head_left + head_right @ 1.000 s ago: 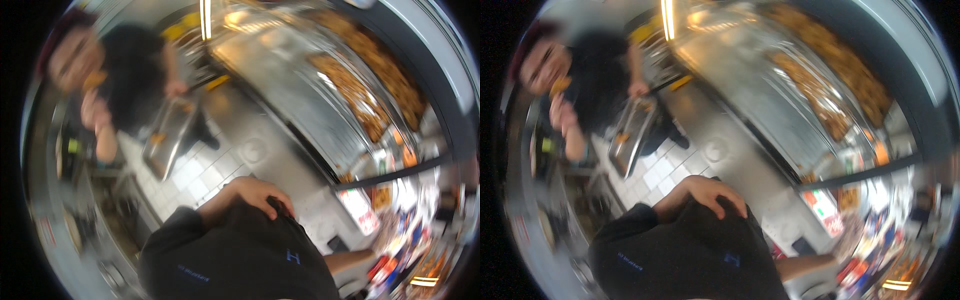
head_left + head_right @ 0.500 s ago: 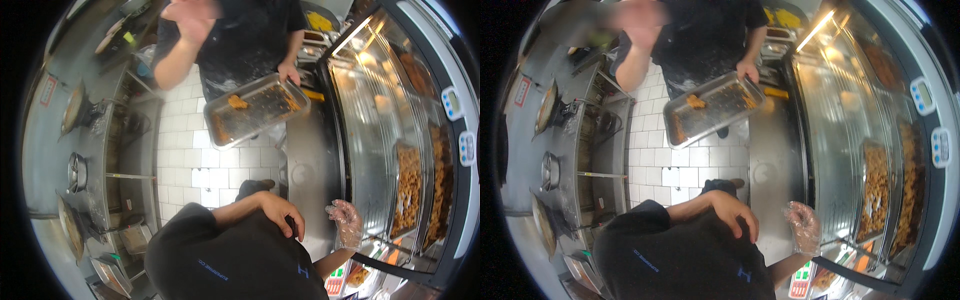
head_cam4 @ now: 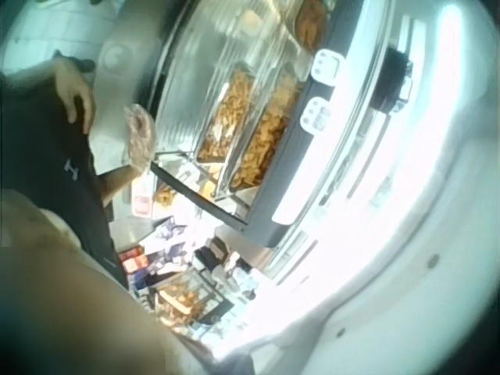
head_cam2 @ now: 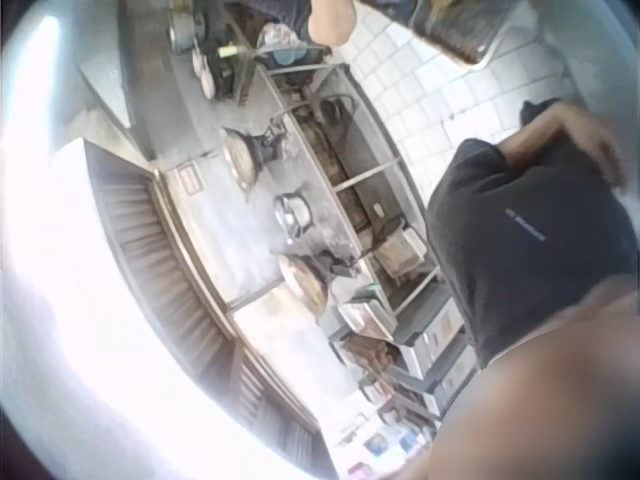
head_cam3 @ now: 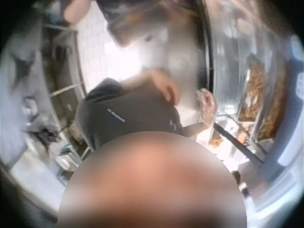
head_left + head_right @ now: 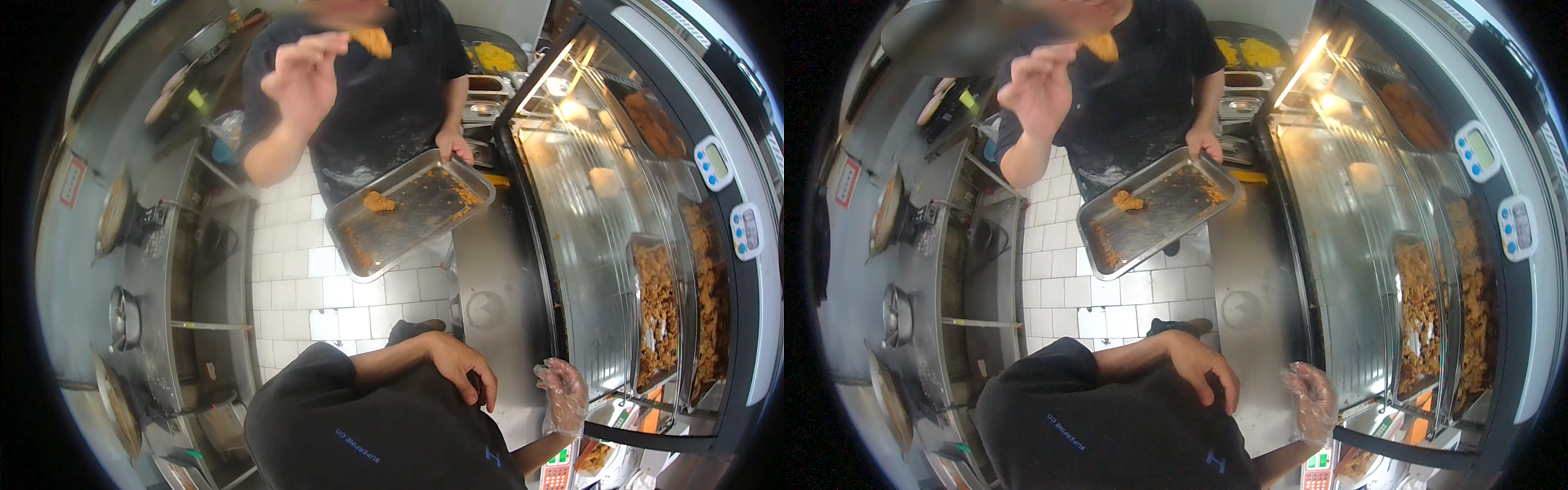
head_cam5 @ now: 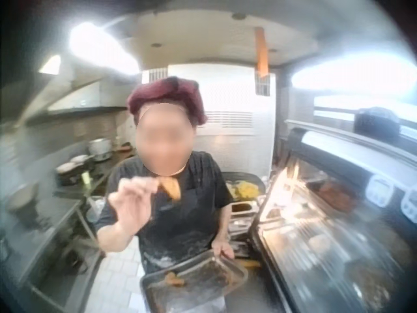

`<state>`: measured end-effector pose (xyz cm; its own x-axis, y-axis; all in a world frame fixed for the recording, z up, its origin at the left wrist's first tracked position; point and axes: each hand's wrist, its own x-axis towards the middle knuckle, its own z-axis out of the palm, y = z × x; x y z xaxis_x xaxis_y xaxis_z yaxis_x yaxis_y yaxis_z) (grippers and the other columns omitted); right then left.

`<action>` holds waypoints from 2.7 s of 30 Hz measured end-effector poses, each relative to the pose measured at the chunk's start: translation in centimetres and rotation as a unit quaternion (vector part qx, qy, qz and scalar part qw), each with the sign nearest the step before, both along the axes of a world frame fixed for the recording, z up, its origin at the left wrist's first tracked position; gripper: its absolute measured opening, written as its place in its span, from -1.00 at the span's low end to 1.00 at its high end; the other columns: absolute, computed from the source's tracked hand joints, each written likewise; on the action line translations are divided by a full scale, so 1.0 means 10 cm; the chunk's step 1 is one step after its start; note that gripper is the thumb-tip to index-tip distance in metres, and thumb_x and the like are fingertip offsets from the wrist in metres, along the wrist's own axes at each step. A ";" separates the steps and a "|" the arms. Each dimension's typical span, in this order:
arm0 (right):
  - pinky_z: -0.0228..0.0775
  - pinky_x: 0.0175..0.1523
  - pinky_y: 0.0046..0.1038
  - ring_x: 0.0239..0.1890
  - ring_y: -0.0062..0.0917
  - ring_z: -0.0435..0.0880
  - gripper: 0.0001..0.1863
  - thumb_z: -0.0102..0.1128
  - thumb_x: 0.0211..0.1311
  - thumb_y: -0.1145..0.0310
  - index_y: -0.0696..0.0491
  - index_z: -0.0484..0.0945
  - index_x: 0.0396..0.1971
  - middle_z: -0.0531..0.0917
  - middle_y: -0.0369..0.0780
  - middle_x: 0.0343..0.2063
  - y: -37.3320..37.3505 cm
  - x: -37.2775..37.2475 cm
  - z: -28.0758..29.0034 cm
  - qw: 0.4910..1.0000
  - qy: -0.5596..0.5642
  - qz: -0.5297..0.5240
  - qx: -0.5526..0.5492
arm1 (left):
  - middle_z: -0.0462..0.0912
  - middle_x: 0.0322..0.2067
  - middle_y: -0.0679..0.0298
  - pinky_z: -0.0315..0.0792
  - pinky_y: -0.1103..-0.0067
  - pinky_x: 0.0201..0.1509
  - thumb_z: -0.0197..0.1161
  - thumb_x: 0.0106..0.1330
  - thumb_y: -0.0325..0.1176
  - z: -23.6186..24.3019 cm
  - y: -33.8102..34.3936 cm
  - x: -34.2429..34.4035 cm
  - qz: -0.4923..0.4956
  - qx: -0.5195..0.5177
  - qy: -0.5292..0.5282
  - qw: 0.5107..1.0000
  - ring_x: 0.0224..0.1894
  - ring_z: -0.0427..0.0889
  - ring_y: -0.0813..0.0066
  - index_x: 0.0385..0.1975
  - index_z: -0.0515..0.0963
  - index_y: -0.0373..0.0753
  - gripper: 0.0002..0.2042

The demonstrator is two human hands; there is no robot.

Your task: The person packs fried chicken pieces into a paper tray, places the tray into a branded box, and then puts the box into a plastic bag. The person also handles a receipt and adds a small packet to the bag.

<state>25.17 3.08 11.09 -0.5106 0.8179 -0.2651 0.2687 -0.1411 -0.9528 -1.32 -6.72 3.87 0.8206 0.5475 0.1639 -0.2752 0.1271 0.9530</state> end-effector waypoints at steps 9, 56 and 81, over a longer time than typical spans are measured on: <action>0.61 -0.05 -0.47 -0.18 -0.49 0.71 -0.71 0.27 0.28 0.65 0.22 0.62 0.00 0.69 -0.20 -0.19 -0.29 0.83 -0.07 0.981 -0.028 -0.190 0.001 | 0.63 0.12 0.18 0.43 0.46 0.24 0.32 0.45 -0.31 0.07 0.29 0.37 -0.077 0.065 -0.067 0.993 0.19 0.55 0.37 0.10 0.63 -0.28 -0.69; 0.50 0.06 -0.14 0.00 -0.17 0.68 -0.70 0.27 0.37 0.27 0.02 0.63 0.04 0.68 -0.09 -0.01 0.85 0.59 1.37 0.685 -0.240 -0.262 0.636 | 0.60 0.14 0.30 0.52 0.60 0.17 0.19 0.45 -0.55 0.12 0.33 0.81 0.130 -0.059 0.299 0.943 0.05 0.64 0.53 0.27 0.50 -0.20 -0.61; 0.57 0.04 -0.43 -0.19 -0.41 0.72 -0.76 0.29 0.31 0.30 0.10 0.73 -0.13 0.75 -0.18 -0.29 1.37 0.77 1.73 0.862 -0.239 -0.219 0.391 | 0.53 0.19 0.21 0.50 0.50 0.29 0.29 0.43 -0.48 -0.02 0.49 0.51 0.009 -0.052 0.228 0.972 0.12 0.61 0.44 0.34 0.44 -0.19 -0.53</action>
